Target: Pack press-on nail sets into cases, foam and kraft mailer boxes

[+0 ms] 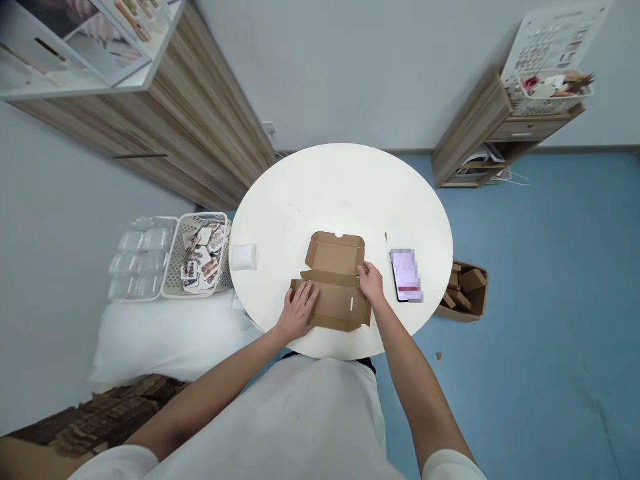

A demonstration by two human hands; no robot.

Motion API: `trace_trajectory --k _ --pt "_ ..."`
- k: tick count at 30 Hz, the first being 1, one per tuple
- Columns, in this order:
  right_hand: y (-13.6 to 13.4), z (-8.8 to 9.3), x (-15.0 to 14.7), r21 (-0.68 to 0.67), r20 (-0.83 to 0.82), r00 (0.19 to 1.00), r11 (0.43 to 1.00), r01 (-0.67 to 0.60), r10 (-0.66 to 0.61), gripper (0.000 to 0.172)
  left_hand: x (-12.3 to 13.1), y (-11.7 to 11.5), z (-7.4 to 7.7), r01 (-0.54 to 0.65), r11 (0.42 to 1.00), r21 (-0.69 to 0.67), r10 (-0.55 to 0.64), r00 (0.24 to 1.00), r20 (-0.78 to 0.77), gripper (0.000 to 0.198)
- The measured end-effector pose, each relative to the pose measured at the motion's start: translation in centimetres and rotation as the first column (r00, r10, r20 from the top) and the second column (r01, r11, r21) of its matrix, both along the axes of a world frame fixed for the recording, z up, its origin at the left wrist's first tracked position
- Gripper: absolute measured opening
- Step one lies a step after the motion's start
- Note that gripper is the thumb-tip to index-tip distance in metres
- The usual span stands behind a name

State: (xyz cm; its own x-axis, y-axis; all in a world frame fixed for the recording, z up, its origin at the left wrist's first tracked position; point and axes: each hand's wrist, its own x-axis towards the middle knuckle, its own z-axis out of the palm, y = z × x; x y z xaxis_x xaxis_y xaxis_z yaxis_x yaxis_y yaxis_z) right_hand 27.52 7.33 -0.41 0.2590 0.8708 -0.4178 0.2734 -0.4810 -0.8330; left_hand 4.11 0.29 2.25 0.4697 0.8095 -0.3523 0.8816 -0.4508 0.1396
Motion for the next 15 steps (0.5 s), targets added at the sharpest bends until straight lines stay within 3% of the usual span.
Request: trace_trajectory --k 9,13,15 --pt "-1.1 1.1 -0.8 0.050 0.028 0.995 0.994 -0.097 0.095 0.033 0.6 2.9 0.5 -0.052 0.998 0.033 0.054 0.998 -0.046 0.106" --pt "-2.5 1.8 -0.9 0.010 0.077 0.983 0.986 -0.169 0.167 0.038 0.3 2.8 0.3 -0.003 0.998 0.067 0.004 1.000 -0.025 0.101" --pt "-3.6 2.0 -1.2 0.034 0.205 0.963 0.982 -0.187 0.176 0.044 0.0 2.5 0.2 0.010 0.996 0.084 -0.010 1.000 0.001 0.096"
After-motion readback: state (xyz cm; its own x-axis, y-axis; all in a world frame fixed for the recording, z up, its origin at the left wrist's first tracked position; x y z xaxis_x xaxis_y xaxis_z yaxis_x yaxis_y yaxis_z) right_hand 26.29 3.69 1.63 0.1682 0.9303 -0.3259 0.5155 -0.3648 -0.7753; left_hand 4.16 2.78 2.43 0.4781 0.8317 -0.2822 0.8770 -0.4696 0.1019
